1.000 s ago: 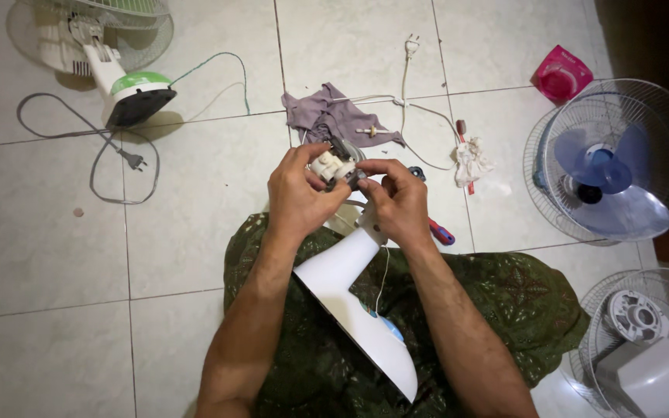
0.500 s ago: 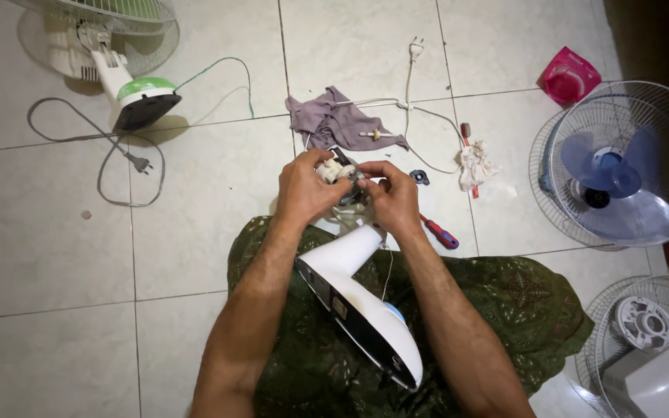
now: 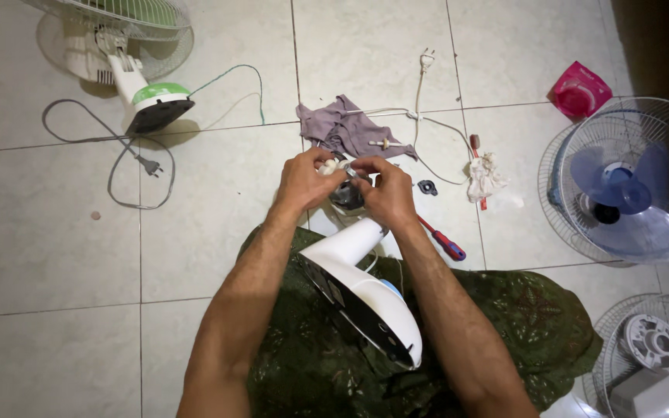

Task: The person cleans and reassembles the motor housing of a fan by wiping internal parts with a cloth and a toothbrush and fitting the plastic casing sections back together.

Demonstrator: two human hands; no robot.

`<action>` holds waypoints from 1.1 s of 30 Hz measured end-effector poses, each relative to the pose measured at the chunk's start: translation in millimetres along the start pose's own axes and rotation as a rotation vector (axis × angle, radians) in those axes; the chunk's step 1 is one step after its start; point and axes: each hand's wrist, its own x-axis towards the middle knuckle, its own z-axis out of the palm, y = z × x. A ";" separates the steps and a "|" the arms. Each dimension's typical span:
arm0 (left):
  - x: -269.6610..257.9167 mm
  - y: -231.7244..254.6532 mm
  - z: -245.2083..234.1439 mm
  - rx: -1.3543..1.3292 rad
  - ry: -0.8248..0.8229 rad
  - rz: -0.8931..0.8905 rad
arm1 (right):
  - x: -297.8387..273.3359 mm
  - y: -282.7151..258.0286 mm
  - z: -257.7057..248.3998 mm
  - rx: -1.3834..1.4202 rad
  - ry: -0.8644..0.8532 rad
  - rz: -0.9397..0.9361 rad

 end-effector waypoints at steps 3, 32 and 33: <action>5.7 -10.4 3.3 0.018 0.011 0.022 | 6.0 1.4 5.9 -0.058 -0.006 -0.024; 15.0 -25.5 7.0 -0.017 -0.201 -0.142 | 42.5 52.8 7.2 0.167 -0.193 0.141; 14.8 -25.3 7.6 0.001 -0.183 -0.118 | 42.5 55.4 5.3 0.167 -0.194 0.143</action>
